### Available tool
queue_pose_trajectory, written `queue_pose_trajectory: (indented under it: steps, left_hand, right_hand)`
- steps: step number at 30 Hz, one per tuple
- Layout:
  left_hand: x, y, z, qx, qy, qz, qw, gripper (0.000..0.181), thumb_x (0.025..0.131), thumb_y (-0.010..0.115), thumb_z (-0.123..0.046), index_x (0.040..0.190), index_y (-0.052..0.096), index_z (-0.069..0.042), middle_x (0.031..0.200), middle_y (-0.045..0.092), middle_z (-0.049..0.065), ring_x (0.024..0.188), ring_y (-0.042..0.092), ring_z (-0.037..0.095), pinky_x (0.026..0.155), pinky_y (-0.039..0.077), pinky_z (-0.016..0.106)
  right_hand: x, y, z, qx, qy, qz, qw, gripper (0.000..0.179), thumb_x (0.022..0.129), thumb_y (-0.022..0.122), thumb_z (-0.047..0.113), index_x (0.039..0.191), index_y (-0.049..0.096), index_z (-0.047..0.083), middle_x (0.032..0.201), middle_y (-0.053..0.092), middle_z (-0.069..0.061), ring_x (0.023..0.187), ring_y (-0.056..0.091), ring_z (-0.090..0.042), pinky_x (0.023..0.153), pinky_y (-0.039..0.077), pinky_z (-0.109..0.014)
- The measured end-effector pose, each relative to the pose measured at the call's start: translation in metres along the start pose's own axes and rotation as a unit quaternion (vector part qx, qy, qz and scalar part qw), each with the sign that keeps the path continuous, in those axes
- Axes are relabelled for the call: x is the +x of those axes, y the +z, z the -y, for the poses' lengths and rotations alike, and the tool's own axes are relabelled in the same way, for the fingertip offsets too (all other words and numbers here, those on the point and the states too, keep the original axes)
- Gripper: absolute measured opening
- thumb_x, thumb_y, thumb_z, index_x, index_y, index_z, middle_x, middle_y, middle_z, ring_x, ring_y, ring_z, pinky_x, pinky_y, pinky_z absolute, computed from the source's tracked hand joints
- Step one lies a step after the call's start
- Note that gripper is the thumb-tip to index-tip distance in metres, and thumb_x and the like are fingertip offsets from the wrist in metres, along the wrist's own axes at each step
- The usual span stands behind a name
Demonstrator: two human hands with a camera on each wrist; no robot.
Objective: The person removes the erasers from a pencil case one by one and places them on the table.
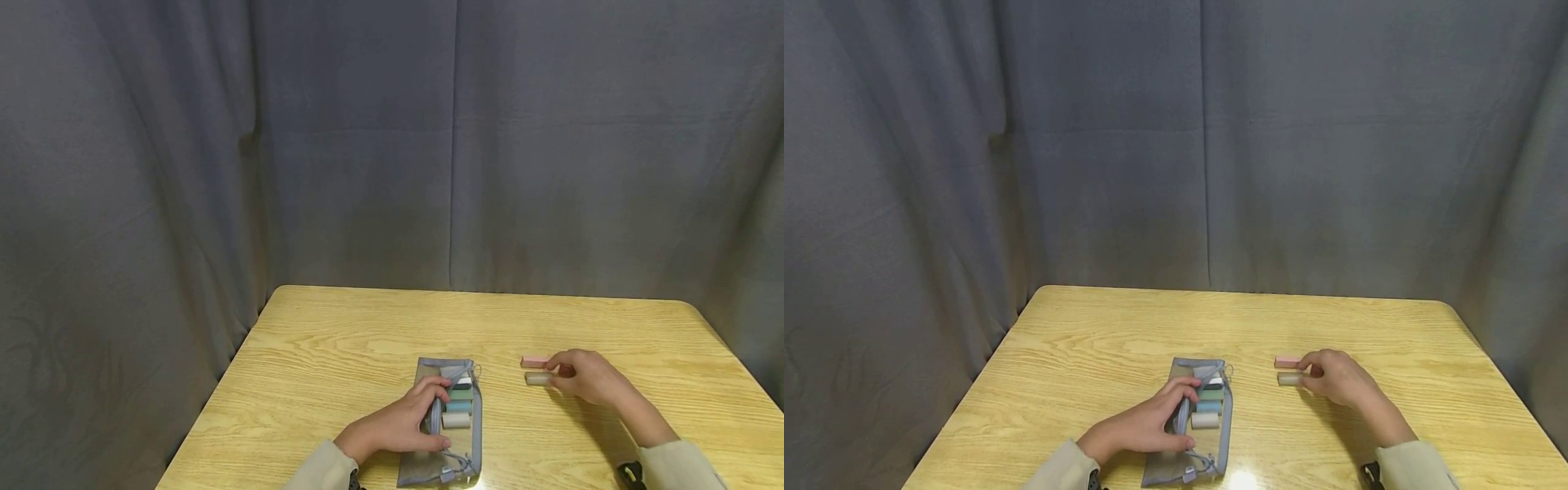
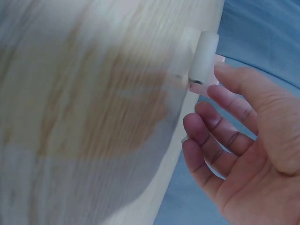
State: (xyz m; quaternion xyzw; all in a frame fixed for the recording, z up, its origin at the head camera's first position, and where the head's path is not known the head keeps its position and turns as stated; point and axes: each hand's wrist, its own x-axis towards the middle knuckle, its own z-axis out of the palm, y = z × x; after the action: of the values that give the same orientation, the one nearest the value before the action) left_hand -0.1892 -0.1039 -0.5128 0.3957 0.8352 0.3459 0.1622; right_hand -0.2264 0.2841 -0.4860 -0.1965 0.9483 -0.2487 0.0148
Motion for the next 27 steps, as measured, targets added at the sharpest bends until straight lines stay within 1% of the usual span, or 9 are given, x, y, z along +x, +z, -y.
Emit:
queue_pose_trajectory:
  steps: [3,8,14,18,23,27]
  left_hand:
    - [-0.001,-0.001,-0.001,-0.004,-0.001,0.001,1.0,0.053,0.094,0.065,-0.043,0.129,0.039,-0.013,0.162,0.018,-0.003,0.146,0.025,0.019,0.115,0.033,0.037]
    - [-0.001,-0.001,-0.002,-0.005,-0.008,0.001,1.0,0.052,0.095,0.066,-0.042,0.129,0.039,-0.014,0.162,0.018,-0.004,0.147,0.025,0.019,0.115,0.033,0.037]
    - [0.0,-0.001,-0.002,-0.01,-0.01,0.002,0.9999,0.051,0.096,0.065,-0.042,0.13,0.039,-0.015,0.162,0.017,-0.005,0.148,0.024,0.02,0.115,0.033,0.038]
    - [0.0,-0.001,-0.001,-0.014,-0.012,0.003,0.9998,0.051,0.096,0.065,-0.042,0.13,0.039,-0.016,0.162,0.017,-0.006,0.149,0.023,0.02,0.116,0.033,0.038]
    - [-0.001,0.0,-0.001,-0.016,-0.013,0.003,0.9998,0.051,0.096,0.065,-0.041,0.131,0.039,-0.016,0.162,0.016,-0.006,0.149,0.022,0.02,0.116,0.033,0.038]
    - [0.0,0.0,-0.001,-0.016,-0.013,0.003,0.9998,0.051,0.096,0.066,-0.042,0.131,0.039,-0.016,0.162,0.016,-0.007,0.149,0.022,0.02,0.116,0.033,0.038]
  right_hand:
    - [-0.001,-0.002,0.004,-0.004,0.003,-0.005,1.0,0.02,0.089,0.077,0.018,0.105,0.074,0.006,0.076,0.058,0.007,0.062,0.044,-0.006,0.056,0.039,-0.025]
    - [-0.002,-0.005,0.013,-0.008,-0.009,-0.02,0.9997,0.018,0.09,0.076,0.016,0.106,0.075,0.008,0.076,0.057,0.007,0.063,0.044,-0.005,0.056,0.04,-0.025]
    - [-0.002,-0.007,0.028,-0.021,-0.016,-0.035,0.999,0.019,0.089,0.077,0.022,0.104,0.075,0.01,0.079,0.06,0.008,0.066,0.047,-0.005,0.059,0.042,-0.027]
    - [-0.002,-0.006,0.038,-0.014,-0.021,-0.044,0.9987,0.021,0.089,0.078,0.023,0.105,0.076,0.009,0.08,0.061,0.008,0.067,0.048,-0.005,0.059,0.043,-0.027]
    - [-0.002,-0.004,0.049,0.002,-0.035,-0.053,0.998,0.021,0.09,0.078,0.019,0.108,0.077,0.011,0.084,0.065,0.009,0.068,0.048,-0.002,0.059,0.043,-0.025]
    - [-0.001,-0.001,0.055,0.003,-0.043,-0.052,0.9977,0.018,0.09,0.077,0.016,0.106,0.077,0.009,0.086,0.066,0.01,0.071,0.05,-0.001,0.062,0.045,-0.025]
